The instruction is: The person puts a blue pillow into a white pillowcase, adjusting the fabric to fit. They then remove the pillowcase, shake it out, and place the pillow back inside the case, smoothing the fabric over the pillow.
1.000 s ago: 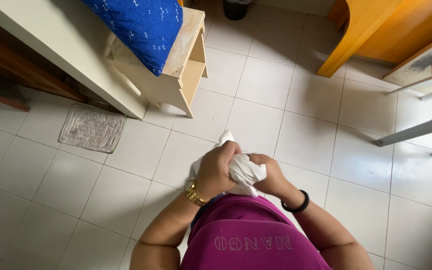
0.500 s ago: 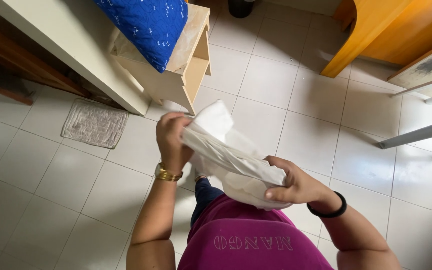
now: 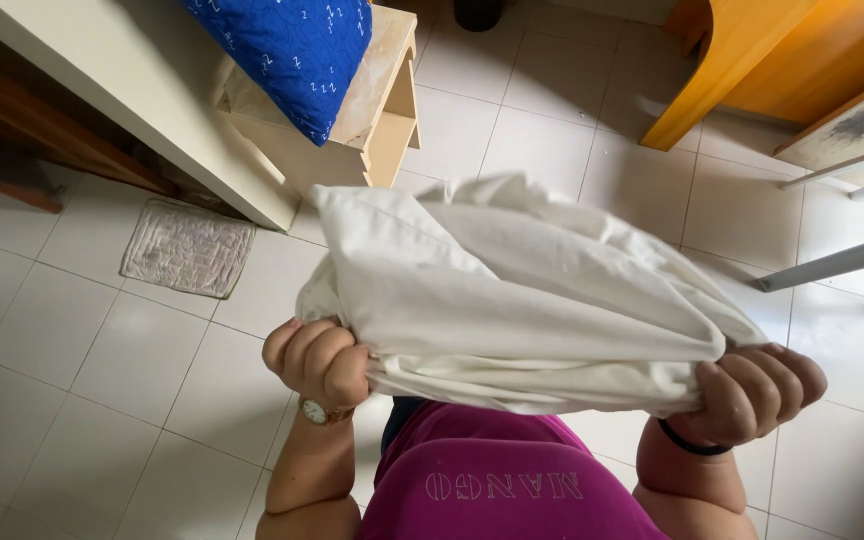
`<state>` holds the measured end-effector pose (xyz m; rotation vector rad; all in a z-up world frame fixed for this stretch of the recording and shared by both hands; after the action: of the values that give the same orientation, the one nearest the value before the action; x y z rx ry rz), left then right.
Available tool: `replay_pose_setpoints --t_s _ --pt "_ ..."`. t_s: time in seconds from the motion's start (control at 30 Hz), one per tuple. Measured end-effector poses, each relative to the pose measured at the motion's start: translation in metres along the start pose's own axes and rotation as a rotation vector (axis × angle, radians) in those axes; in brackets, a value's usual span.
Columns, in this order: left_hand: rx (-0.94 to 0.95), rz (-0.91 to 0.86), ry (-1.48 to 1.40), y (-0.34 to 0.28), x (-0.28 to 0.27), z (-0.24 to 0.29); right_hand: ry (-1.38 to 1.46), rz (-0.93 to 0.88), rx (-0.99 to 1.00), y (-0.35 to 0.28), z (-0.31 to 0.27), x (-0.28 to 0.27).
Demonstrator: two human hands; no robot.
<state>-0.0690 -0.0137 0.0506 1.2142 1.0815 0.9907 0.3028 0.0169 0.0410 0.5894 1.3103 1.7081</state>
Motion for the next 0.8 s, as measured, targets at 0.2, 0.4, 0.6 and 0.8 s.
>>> replay_pose_setpoints --t_s 0.2,0.4,0.6,0.8 --pt "-0.345 -0.503 -0.039 0.012 0.022 -0.005 0.14 -0.036 0.18 0.015 -0.002 0.029" --pt "-0.454 -1.091 -0.833 -0.029 0.052 0.036 0.86 -0.129 0.927 -0.012 -0.013 0.081" --pt "-0.516 -1.218 -0.937 -0.107 0.08 0.074 0.933 -0.285 0.557 0.015 -0.057 0.106" --pt "-0.822 -0.724 -1.209 -0.048 0.079 -0.014 0.465 -0.429 0.084 0.02 -0.04 0.141"
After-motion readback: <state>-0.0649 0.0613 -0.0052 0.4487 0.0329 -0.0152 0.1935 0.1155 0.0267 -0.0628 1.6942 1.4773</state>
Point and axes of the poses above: each hand's wrist, its own y-axis towards the middle knuckle, its own x-axis out of the palm, z = x × y, the point moved 6 cm from there along y, towards the middle knuckle, and after that the axes turned 13 degrees about -x, right-handed, at the moved point
